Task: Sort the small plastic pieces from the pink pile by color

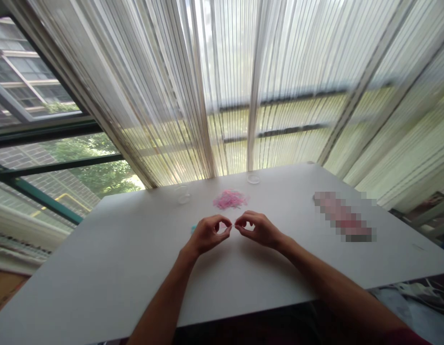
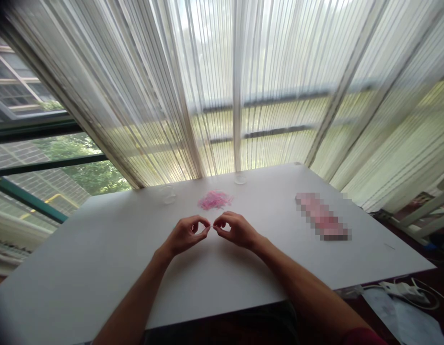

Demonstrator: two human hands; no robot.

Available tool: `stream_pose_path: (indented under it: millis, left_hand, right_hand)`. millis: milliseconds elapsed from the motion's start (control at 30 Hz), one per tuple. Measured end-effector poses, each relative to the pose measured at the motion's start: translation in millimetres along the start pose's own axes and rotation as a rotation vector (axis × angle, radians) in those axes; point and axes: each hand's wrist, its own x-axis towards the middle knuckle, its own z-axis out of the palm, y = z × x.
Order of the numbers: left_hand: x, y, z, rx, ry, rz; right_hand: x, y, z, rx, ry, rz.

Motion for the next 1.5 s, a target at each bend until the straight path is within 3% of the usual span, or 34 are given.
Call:
stream_pose_path:
  millis: [600, 800, 967, 1267, 1500]
  left_hand:
    - [0, -3, -0.5, 0.029, 0.016, -0.005]
    - [0, -15, -17.3, 0.149, 0.026, -0.039]
    - [0, -28, -26.3, 0.235, -0.036, -0.089]
    - [0, -34, -22.8, 0.216, -0.053, -0.101]
    - [1, -21, -9.7, 0.146, -0.036, 0.012]
  right_hand:
    - [-1, 2, 0, -0.013, 0.009, 0.004]
    - [2, 5, -5, -0.066, 0.047, 0.042]
    - [2, 10, -10, -0.091, 0.070, 0.078]
    - [2, 12, -11, -0.097, 0.054, 0.091]
    - [0, 11, -1, -0.060, -0.019, 0.006]
